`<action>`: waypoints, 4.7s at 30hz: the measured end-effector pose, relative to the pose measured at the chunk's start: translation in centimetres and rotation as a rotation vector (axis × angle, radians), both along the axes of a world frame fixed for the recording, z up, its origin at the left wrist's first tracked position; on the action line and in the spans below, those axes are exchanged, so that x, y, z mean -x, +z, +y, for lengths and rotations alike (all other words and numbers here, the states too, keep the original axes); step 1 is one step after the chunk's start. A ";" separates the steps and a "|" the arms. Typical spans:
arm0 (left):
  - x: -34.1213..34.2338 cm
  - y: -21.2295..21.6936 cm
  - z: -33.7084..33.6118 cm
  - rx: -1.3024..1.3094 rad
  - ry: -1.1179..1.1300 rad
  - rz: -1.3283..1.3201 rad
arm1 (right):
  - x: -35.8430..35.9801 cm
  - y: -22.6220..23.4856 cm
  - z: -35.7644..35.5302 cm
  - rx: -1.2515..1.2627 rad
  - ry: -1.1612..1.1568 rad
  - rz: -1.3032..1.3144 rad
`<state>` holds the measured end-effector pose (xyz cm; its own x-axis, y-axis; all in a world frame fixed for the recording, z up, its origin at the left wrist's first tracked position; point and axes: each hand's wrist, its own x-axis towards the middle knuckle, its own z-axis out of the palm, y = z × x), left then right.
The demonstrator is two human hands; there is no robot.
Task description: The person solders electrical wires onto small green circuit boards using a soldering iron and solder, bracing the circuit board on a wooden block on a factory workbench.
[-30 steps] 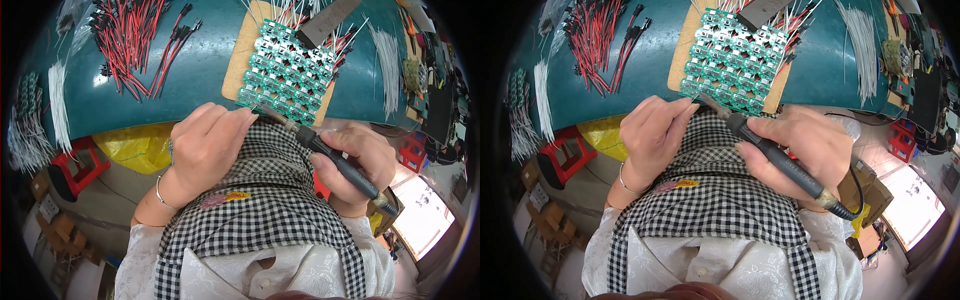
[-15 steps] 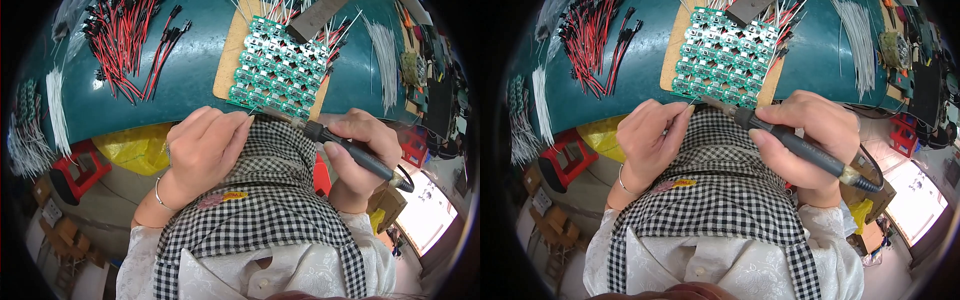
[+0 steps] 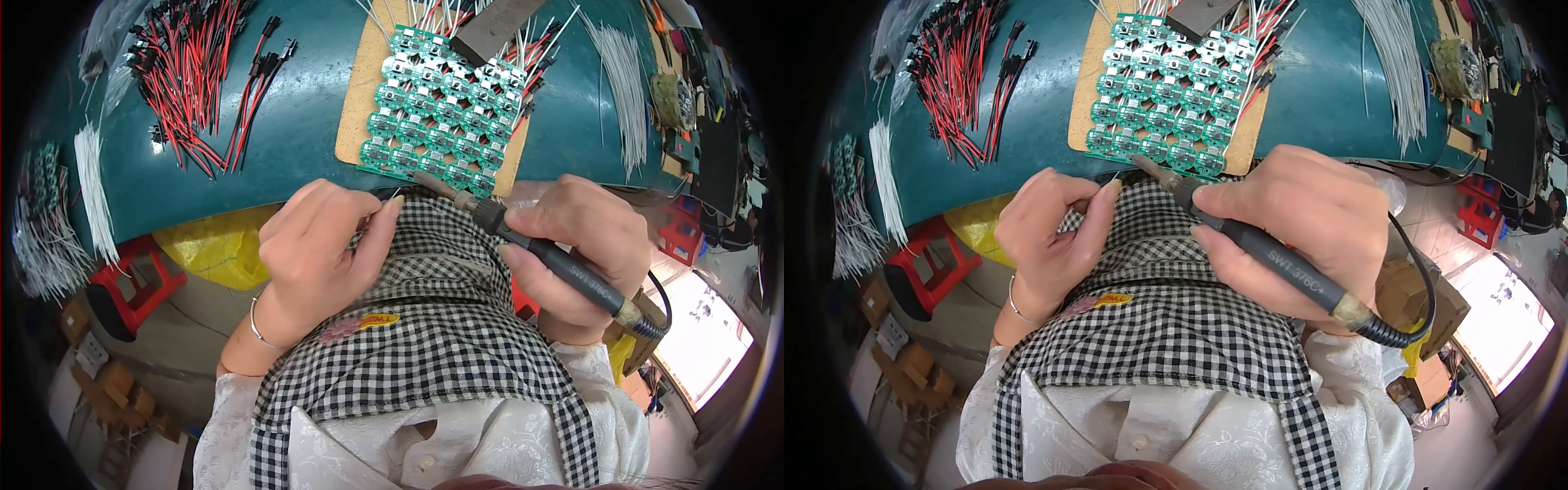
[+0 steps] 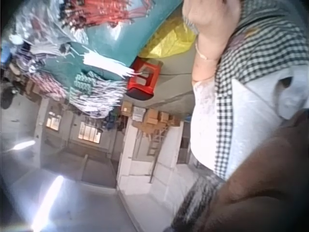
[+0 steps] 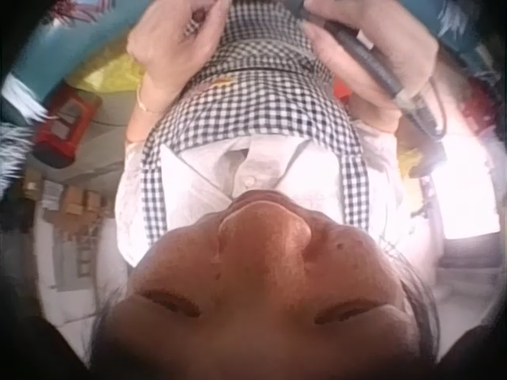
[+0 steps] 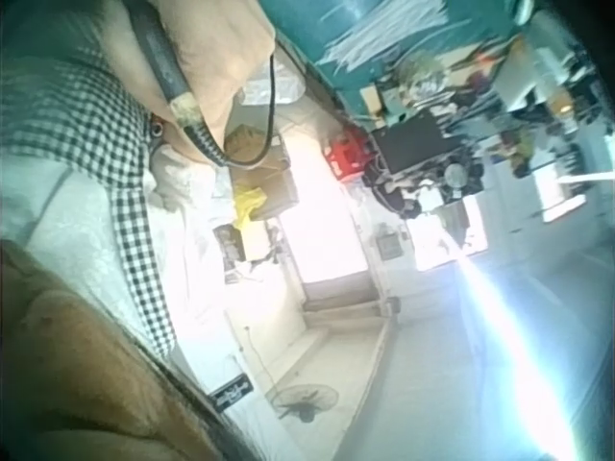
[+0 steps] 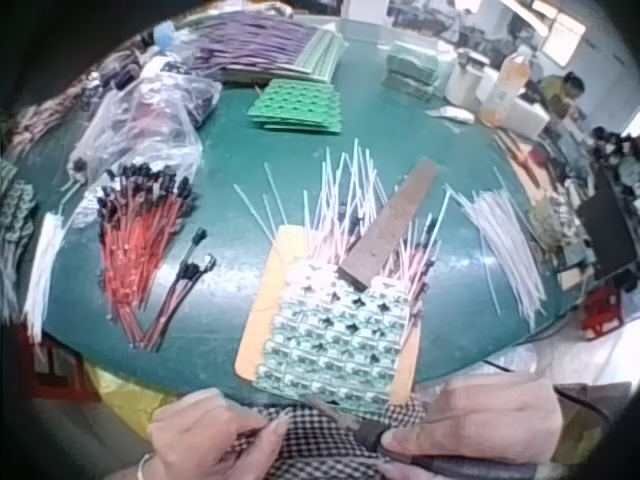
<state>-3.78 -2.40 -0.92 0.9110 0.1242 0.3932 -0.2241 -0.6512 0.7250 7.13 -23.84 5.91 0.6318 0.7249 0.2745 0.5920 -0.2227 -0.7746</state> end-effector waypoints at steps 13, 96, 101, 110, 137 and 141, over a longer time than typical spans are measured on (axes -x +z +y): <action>-0.4 -0.1 -0.4 -0.071 -0.061 -0.010 | 1.2 -0.4 -1.8 -0.008 -0.143 0.051; -0.9 -0.3 -1.9 0.012 -0.119 -0.028 | 2.0 -0.3 -3.7 -0.005 -0.210 0.028; -1.6 0.0 -2.0 0.088 -0.131 -0.085 | 1.8 -0.9 -4.9 -0.214 -0.340 0.064; -1.4 -0.4 -2.4 -0.022 -0.158 -0.021 | 1.1 -1.1 -3.9 -0.118 -0.270 0.080; -1.7 -0.1 -2.8 -0.010 -0.192 -0.046 | 2.2 -0.3 -5.6 -0.091 -0.265 0.059; -1.6 -0.6 -2.9 -0.034 -0.192 -0.047 | 2.2 -0.9 -5.1 -0.071 -0.269 0.010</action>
<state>-2.17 -5.26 -1.48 0.8970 -0.0644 0.4372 -0.3800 -0.6174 0.6887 4.96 -28.92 5.01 0.8023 0.5094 0.3111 0.5106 -0.3159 -0.7997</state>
